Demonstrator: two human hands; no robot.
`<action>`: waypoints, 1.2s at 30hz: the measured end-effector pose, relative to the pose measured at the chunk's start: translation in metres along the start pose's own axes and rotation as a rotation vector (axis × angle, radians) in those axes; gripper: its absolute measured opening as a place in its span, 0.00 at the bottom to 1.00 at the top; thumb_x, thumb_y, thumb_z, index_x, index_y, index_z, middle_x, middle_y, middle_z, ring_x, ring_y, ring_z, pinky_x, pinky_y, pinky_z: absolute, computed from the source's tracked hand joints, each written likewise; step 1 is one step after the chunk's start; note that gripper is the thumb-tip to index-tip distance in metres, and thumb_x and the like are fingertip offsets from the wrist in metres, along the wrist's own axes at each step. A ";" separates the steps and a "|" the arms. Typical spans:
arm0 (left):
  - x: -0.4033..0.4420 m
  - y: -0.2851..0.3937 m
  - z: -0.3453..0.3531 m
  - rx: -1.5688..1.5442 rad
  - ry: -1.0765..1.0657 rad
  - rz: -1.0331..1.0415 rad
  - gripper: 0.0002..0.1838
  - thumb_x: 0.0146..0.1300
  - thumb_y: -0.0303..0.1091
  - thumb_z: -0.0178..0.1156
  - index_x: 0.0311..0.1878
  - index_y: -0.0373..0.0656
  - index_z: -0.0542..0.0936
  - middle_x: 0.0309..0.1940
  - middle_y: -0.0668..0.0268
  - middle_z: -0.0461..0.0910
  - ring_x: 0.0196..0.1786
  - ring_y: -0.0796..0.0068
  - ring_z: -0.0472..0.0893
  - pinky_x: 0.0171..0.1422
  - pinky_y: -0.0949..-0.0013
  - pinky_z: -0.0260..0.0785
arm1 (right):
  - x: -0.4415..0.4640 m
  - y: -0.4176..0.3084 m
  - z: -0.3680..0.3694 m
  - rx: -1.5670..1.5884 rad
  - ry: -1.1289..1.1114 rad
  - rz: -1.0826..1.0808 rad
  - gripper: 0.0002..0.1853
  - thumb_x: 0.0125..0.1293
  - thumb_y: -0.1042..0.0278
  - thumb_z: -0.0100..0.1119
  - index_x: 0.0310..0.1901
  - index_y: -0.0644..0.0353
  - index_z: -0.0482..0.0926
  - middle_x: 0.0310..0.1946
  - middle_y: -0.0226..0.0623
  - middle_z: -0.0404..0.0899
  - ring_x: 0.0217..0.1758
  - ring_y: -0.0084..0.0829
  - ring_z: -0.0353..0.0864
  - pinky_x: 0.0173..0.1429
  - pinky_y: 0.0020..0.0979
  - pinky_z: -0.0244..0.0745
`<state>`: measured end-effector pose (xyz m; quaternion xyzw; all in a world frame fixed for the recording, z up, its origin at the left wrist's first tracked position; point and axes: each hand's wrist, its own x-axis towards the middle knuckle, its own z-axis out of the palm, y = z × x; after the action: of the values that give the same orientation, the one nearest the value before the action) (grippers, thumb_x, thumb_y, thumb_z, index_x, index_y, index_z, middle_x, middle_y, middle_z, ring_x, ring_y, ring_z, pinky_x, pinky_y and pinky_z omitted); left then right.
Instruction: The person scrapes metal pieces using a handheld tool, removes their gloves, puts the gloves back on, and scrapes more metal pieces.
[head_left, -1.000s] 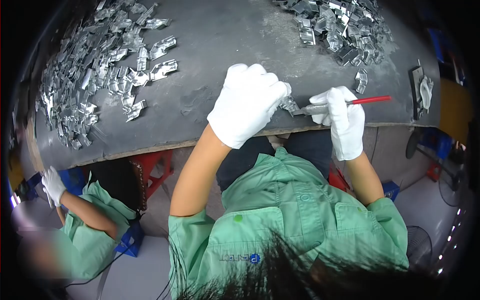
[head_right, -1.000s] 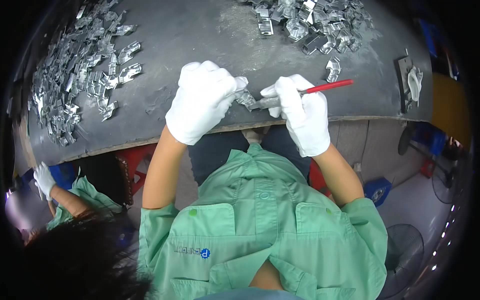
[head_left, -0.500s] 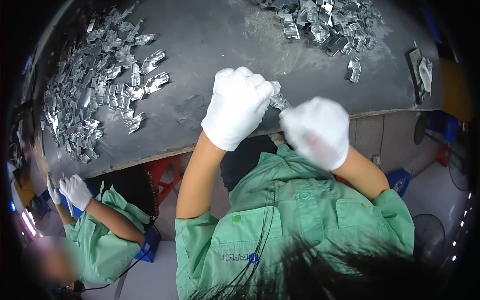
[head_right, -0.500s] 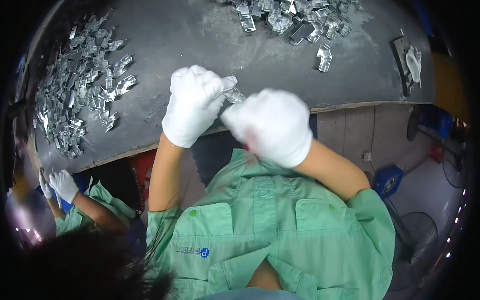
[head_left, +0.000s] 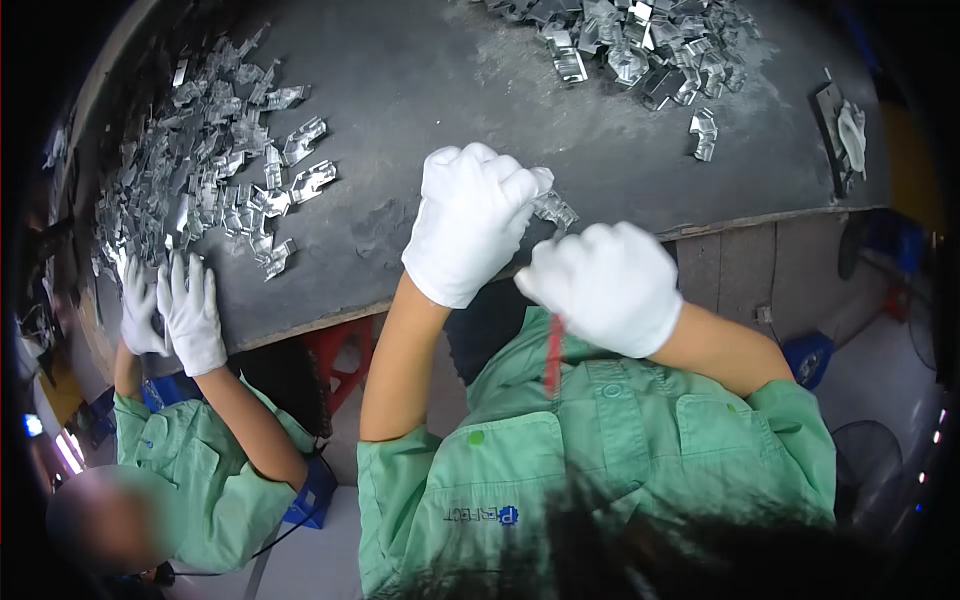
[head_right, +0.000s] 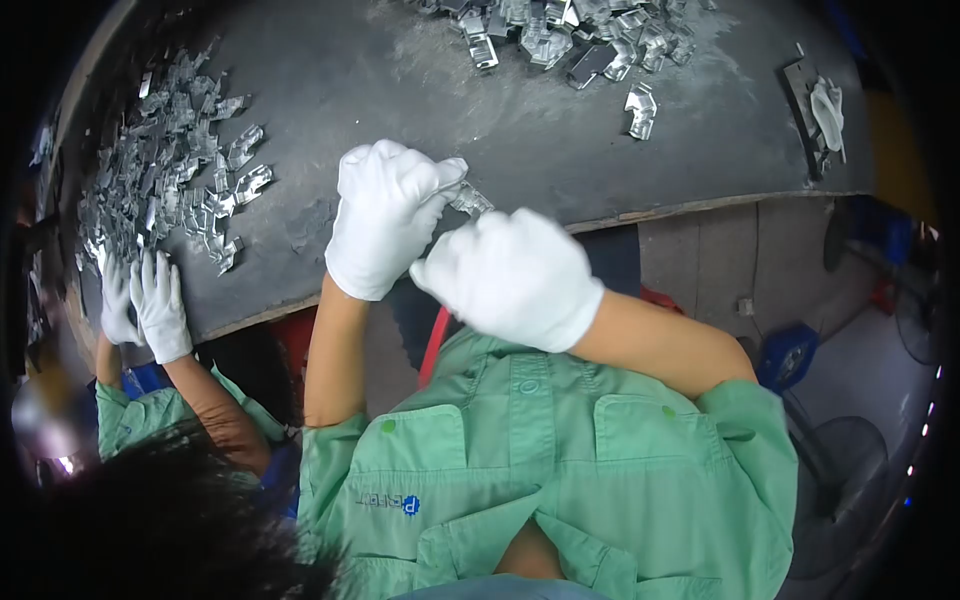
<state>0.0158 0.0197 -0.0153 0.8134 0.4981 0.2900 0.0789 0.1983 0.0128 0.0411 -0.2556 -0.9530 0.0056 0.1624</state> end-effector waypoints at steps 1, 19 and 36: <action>0.000 0.000 0.000 -0.005 -0.003 -0.004 0.15 0.49 0.30 0.73 0.42 0.54 0.84 0.26 0.75 0.78 0.37 0.67 0.78 0.47 0.61 0.64 | -0.002 -0.009 0.013 -0.157 0.201 -0.009 0.12 0.62 0.62 0.63 0.25 0.52 0.73 0.21 0.29 0.67 0.23 0.26 0.70 0.23 0.28 0.62; -0.001 0.001 0.002 -0.012 0.028 -0.003 0.17 0.47 0.29 0.74 0.42 0.54 0.85 0.28 0.76 0.78 0.37 0.69 0.77 0.48 0.63 0.63 | -0.011 0.022 0.007 1.211 0.238 1.105 0.18 0.77 0.60 0.54 0.34 0.65 0.83 0.25 0.37 0.85 0.25 0.19 0.78 0.31 0.24 0.73; 0.023 0.047 -0.034 0.158 0.080 -0.338 0.19 0.57 0.32 0.70 0.54 0.50 0.86 0.42 0.59 0.83 0.47 0.56 0.80 0.54 0.57 0.71 | -0.057 0.091 0.008 1.038 0.620 1.023 0.14 0.78 0.65 0.52 0.40 0.65 0.83 0.29 0.37 0.84 0.27 0.21 0.79 0.35 0.27 0.73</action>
<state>0.0408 0.0104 0.0417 0.7097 0.6514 0.2648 0.0426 0.2869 0.0646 0.0071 -0.5435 -0.5041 0.4521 0.4961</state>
